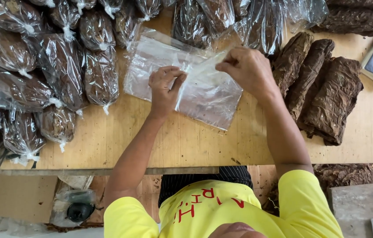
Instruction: Packaging bundles of dried leaves into plastic bags and sealing them on a wooden table.
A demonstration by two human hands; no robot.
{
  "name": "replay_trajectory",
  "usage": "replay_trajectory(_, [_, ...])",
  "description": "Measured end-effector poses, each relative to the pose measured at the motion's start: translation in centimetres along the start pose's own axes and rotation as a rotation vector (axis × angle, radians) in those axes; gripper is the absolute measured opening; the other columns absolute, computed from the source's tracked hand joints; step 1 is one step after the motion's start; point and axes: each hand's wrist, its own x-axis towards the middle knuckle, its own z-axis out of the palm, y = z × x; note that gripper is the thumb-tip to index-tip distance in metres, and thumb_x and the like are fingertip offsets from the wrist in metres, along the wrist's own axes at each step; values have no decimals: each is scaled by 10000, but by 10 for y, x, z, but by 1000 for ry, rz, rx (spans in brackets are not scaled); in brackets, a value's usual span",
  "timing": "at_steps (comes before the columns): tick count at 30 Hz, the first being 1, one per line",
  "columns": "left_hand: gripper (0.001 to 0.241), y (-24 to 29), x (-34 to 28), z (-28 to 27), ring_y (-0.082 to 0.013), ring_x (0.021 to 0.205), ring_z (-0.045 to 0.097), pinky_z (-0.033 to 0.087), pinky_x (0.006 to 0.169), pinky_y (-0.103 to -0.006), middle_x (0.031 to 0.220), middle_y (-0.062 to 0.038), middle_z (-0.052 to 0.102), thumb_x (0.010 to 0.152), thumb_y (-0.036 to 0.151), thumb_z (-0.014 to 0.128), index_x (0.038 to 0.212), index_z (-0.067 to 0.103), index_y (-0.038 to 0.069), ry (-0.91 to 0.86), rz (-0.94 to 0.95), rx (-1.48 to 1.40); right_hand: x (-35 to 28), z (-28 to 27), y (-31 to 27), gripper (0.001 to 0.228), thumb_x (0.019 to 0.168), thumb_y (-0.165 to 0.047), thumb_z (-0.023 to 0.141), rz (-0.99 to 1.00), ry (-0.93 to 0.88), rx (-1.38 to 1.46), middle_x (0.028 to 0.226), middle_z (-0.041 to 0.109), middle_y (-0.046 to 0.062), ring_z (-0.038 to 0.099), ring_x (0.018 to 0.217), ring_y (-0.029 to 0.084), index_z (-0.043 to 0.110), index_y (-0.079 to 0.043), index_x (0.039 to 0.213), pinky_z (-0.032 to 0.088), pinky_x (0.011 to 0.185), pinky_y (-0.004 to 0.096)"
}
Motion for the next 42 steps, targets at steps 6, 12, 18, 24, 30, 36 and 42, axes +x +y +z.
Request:
replay_trajectory(6, [96,9,6,-9,-207,958,618,422,914,-355,927,-65,606,982,149,581,951,651,90,172,-19,-275,-13,-20,-21,267,948,-353,634,334,-320,-391,736,667,65,670,667,252,710,-104,888,518,675,392])
replay_trajectory(12, [71,15,6,-10,-209,929,621,444,909,-355,905,-63,597,969,105,592,936,642,67,196,20,-265,-16,-25,-17,271,1014,-329,589,119,-36,-279,881,663,95,666,703,247,672,-96,1124,506,597,389])
replay_trajectory(18, [70,17,6,-8,-243,899,638,459,876,-369,879,-66,603,948,123,625,923,666,72,173,83,-222,-11,-14,0,407,1060,-490,501,-105,241,60,801,606,50,648,765,276,692,-130,1040,509,671,468])
replay_trajectory(24, [56,22,3,-8,-197,919,630,414,899,-355,905,5,597,940,175,644,937,689,143,141,115,-80,4,8,11,356,1018,-397,583,-223,176,326,872,580,140,628,815,307,684,-56,1019,531,700,421])
replay_trajectory(30, [78,12,-5,-1,-140,1036,572,294,973,-390,985,58,561,931,267,664,995,684,227,64,107,64,6,12,12,194,971,-210,672,-204,170,490,838,586,114,624,775,193,662,-20,936,535,666,291])
replay_trajectory(36, [300,2,-9,6,-210,1162,487,148,1029,-614,1115,-12,499,928,441,634,1156,639,246,-58,16,167,7,5,1,106,934,-100,719,-136,130,529,699,602,72,555,673,106,666,-19,892,516,604,254])
replay_trajectory(42, [511,4,-7,4,-268,1229,417,95,1039,-659,1195,-82,500,910,605,460,1215,634,234,-149,17,326,4,5,-10,184,968,-171,684,-44,118,521,696,611,52,561,635,104,605,-62,842,494,602,238])
